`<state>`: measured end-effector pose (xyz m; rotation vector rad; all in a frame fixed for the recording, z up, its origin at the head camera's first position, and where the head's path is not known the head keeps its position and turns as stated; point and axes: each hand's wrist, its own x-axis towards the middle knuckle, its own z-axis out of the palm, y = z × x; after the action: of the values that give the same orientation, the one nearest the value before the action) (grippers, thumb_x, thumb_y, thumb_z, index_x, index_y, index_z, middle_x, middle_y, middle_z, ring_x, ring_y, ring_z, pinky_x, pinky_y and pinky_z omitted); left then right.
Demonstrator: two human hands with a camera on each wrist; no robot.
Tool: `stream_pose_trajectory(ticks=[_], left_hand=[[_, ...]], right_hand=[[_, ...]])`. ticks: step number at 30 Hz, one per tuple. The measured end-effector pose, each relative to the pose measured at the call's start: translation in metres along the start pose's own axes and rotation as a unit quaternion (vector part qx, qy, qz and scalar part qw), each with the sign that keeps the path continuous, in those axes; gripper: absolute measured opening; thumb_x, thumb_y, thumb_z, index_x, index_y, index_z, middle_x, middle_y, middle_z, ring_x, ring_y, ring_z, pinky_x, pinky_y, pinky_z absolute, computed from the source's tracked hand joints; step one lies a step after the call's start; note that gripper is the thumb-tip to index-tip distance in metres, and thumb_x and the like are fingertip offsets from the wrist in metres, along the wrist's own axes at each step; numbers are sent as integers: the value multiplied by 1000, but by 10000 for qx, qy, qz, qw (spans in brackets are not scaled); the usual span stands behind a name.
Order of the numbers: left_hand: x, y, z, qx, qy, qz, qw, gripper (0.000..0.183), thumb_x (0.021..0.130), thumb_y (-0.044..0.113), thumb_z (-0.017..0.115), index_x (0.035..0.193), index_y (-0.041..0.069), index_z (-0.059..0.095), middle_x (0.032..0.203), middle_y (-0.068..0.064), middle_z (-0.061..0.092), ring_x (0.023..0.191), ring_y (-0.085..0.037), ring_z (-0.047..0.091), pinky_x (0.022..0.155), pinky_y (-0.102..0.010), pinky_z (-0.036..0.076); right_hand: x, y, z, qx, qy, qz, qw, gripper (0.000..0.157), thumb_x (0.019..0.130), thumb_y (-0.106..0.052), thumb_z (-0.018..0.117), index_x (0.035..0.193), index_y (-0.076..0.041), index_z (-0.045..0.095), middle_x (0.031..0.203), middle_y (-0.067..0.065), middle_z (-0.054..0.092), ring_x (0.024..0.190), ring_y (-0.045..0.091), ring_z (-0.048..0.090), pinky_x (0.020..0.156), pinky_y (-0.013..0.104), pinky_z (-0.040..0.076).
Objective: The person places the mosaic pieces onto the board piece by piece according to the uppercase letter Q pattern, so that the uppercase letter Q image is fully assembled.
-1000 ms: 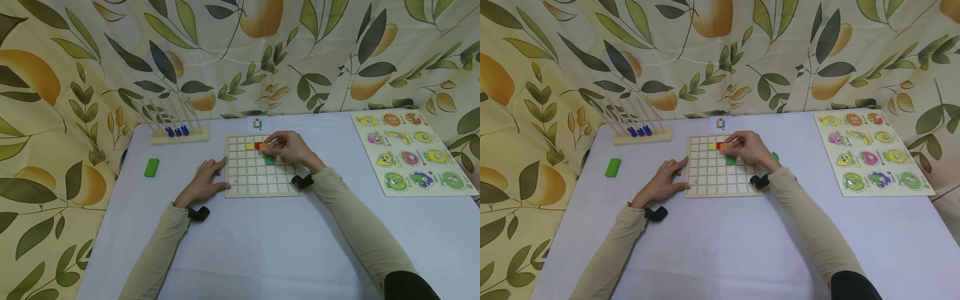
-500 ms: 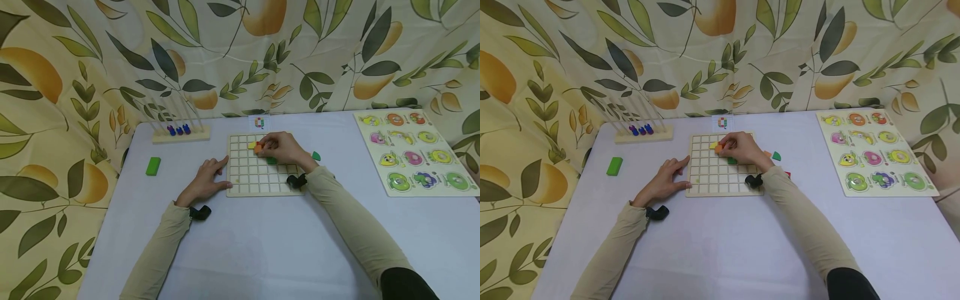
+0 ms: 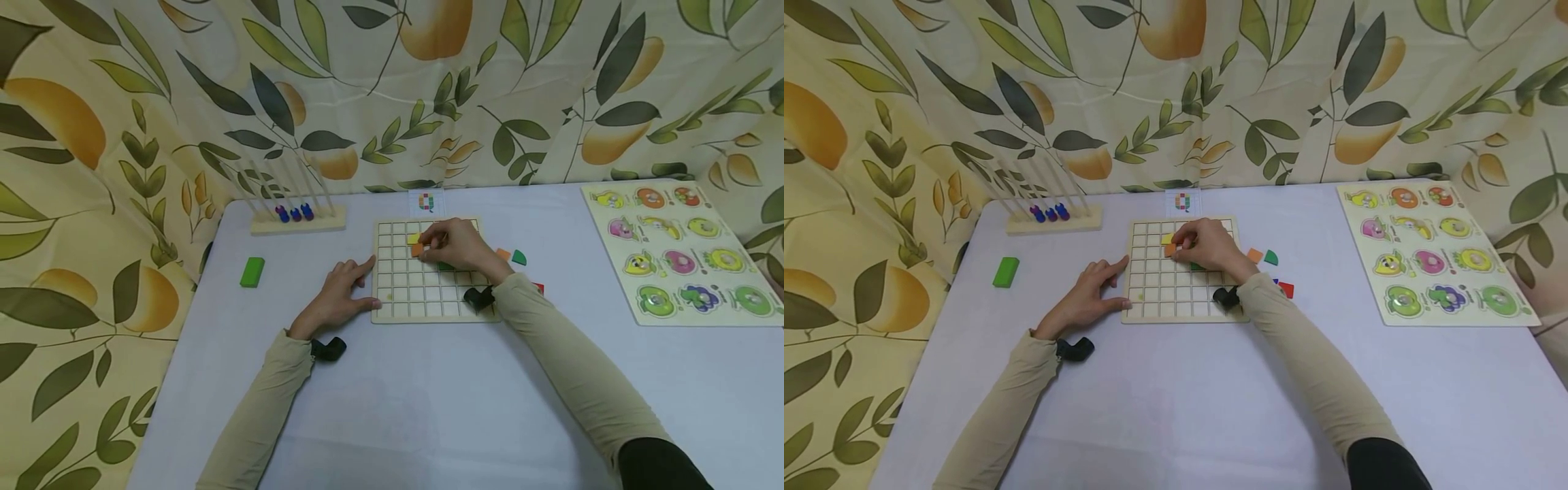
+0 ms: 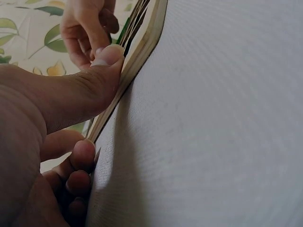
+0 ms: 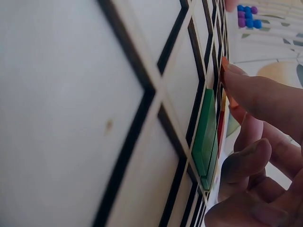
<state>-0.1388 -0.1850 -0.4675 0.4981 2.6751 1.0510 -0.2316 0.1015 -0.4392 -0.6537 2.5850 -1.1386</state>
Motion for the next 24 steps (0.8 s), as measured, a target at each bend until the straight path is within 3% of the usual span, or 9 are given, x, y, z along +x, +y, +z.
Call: stream_pose_trajectory(ticks=[10,24], left_hand=[[-1,1,-1,22,12,66,10000,93,90,28,87,165,6,36,98,-4,49,91,-19,33,87,-37,23],[-1,3,-1,3,-8,-20,10000,94,90,29,87,165,7,35,98,-3,48,92,-20,33,87,-37,24]], right_hand=[[3,-4,2,-63,-132,-119,9998,23,88,-13,87,109,-5,82,90,7,74,84,21,63,80,35,46],[5,-8,4,-343,-152,114,9992,19,92,-14,84,109,-6,83,96,8,76,87,21,63,78,34,46]])
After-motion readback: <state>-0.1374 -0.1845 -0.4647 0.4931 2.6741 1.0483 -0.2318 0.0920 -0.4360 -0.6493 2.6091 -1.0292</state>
